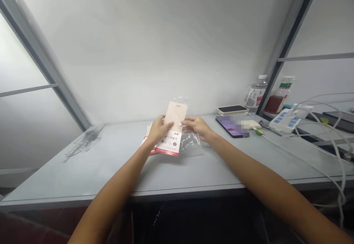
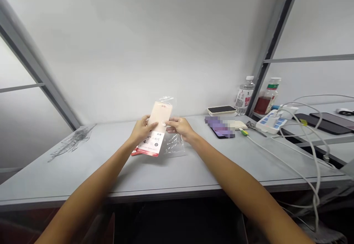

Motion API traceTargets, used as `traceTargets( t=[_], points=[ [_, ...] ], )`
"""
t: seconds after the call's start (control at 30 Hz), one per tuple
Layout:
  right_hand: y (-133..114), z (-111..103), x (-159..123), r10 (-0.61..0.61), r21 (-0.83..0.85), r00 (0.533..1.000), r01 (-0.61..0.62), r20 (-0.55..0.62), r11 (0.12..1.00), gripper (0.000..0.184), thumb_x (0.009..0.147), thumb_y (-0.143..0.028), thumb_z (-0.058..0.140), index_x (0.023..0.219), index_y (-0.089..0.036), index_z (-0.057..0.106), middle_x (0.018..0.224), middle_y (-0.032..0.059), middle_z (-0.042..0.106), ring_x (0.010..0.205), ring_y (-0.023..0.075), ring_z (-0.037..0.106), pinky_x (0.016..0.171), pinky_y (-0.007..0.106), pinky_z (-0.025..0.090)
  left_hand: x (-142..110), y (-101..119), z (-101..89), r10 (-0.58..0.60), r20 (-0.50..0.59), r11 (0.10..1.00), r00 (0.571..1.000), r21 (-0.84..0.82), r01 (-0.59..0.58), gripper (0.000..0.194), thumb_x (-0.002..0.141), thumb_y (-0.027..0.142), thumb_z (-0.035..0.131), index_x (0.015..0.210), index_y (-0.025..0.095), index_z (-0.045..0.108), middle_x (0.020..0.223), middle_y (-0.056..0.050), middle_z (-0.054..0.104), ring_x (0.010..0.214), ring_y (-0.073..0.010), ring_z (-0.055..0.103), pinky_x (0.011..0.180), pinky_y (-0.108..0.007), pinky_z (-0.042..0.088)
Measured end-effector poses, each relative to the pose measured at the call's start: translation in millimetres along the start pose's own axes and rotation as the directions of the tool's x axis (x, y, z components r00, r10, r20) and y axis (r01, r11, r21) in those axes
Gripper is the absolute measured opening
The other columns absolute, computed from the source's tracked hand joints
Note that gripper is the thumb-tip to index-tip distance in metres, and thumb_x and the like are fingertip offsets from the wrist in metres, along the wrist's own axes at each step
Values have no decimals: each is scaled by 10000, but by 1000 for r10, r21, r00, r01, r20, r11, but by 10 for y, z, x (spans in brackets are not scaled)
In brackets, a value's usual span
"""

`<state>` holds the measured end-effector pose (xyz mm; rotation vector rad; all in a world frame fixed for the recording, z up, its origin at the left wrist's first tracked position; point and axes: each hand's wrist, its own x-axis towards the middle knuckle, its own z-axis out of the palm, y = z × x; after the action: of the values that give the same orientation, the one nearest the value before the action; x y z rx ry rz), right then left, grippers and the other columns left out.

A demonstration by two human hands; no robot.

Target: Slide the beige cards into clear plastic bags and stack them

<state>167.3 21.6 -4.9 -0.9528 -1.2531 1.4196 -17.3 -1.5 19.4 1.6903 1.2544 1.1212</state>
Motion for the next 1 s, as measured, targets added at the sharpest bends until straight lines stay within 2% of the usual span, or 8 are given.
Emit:
traceTargets(
  t=[0.13, 0.3, 0.4, 0.6, 0.73, 0.87, 1.0],
  points=[
    [10, 21, -17, 15, 48, 1000, -16, 17, 999, 254, 699, -241, 721, 926, -154, 646, 926, 80, 704, 767, 184, 692, 645, 235, 548, 37, -44, -18, 40, -134, 999, 990, 33, -35, 426, 752, 424, 578, 1085, 172, 492, 838, -64, 661, 645, -161, 615, 540, -254, 464],
    [8, 63, -46, 32, 99, 997, -38, 67, 994, 207, 722, -182, 692, 923, -163, 644, 876, 55, 711, 693, 134, 683, 638, 209, 543, 4, -33, -1, 123, -165, 984, 979, 150, -98, 368, 784, 423, 532, 1070, 195, 481, 879, -55, 663, 679, -162, 619, 564, -254, 460],
    [-27, 67, -58, 50, 106, 997, -56, 52, 993, 200, 715, -174, 700, 905, -155, 641, 851, 57, 709, 702, 146, 688, 623, 212, 548, -3, -1, -22, 176, -170, 954, 970, 271, -126, 369, 789, 416, 522, 1092, 209, 479, 912, -47, 661, 695, -164, 621, 592, -263, 463],
    [-95, 20, -61, 69, 87, 998, -68, -1, 994, 242, 675, -142, 729, 898, -137, 636, 820, 61, 705, 670, 170, 694, 554, 198, 523, -6, 66, -84, 209, -117, 906, 971, 398, -147, 413, 805, 436, 493, 1165, 239, 451, 874, -30, 664, 621, -156, 607, 527, -247, 436],
    [-98, -14, -52, 45, 66, 999, -43, -23, 997, 255, 620, -161, 768, 844, -128, 650, 749, 58, 700, 635, 169, 683, 542, 205, 508, -31, 95, -67, 166, -58, 921, 984, 366, -133, 518, 777, 456, 537, 1246, 273, 415, 909, -26, 666, 643, -157, 618, 528, -237, 447],
    [-51, 43, -71, -1, 31, 1000, 1, -8, 1000, 265, 557, -209, 802, 764, -123, 660, 707, 39, 689, 585, 127, 638, 573, 226, 514, -74, 70, 19, 125, 14, 938, 992, 324, -123, 699, 687, 477, 638, 1305, 293, 369, 933, -28, 661, 705, -184, 629, 555, -253, 466],
    [-24, 130, -113, 8, 38, 1000, -8, 14, 999, 248, 564, -222, 795, 748, -125, 659, 686, 36, 685, 597, 128, 623, 588, 233, 512, -102, 41, 75, 86, 17, 949, 996, 304, -87, 756, 647, 511, 667, 1306, 282, 377, 967, -54, 658, 730, -208, 624, 555, -277, 470]
  ],
)
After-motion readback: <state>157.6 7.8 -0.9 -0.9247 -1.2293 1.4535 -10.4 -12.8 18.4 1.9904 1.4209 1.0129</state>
